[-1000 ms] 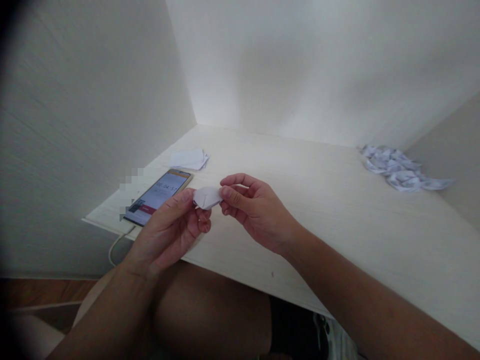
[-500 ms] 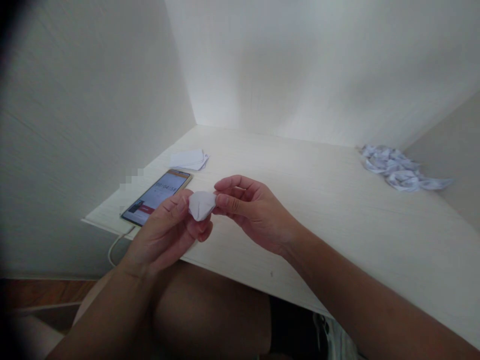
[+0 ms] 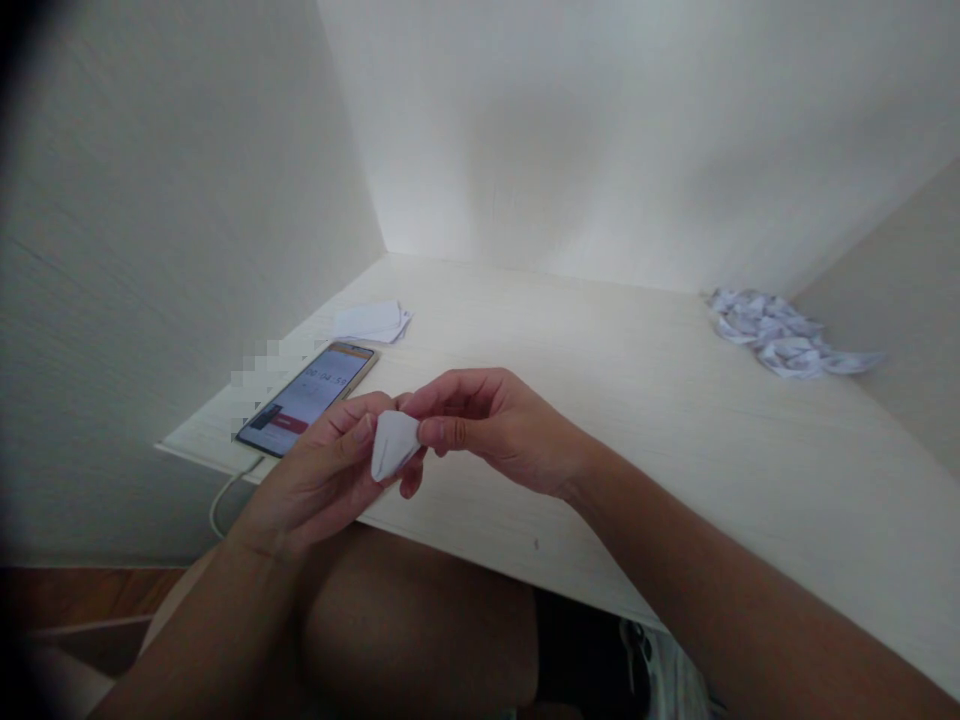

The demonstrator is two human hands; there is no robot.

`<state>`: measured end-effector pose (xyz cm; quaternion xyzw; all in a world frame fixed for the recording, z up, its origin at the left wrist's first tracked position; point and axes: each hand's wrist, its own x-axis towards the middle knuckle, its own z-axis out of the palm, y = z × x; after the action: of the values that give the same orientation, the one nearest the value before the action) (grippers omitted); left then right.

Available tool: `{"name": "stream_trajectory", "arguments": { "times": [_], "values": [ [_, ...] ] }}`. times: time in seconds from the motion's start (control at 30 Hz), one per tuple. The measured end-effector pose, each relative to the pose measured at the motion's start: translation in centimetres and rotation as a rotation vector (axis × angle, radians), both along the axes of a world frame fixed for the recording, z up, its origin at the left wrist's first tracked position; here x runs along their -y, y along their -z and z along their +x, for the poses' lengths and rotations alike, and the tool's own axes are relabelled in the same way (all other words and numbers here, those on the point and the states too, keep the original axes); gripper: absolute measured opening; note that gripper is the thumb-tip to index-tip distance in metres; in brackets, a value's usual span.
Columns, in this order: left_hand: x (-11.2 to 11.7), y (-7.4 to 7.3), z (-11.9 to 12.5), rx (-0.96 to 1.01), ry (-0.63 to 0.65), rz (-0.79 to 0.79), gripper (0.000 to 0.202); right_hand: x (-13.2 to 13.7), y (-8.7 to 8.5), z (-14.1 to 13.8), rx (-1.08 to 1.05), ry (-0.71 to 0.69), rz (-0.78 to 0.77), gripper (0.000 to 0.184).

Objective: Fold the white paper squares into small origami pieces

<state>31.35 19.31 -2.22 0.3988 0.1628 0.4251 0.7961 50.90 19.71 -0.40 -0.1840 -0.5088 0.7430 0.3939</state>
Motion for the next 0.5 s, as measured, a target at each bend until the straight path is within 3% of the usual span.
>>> {"name": "stream_trajectory", "arguments": {
  "times": [0.2,0.5],
  "values": [
    [0.03,-0.11,-0.40,0.038,0.098,-0.085,0.022,0.35,-0.64,0.24,0.058,-0.100,0.079,0.009],
    [-0.34,0.04,-0.31,0.048,0.113,-0.163,0.024,0.60,-0.02,-0.31,0.032,-0.071,0.064,0.006]
  ]
}}
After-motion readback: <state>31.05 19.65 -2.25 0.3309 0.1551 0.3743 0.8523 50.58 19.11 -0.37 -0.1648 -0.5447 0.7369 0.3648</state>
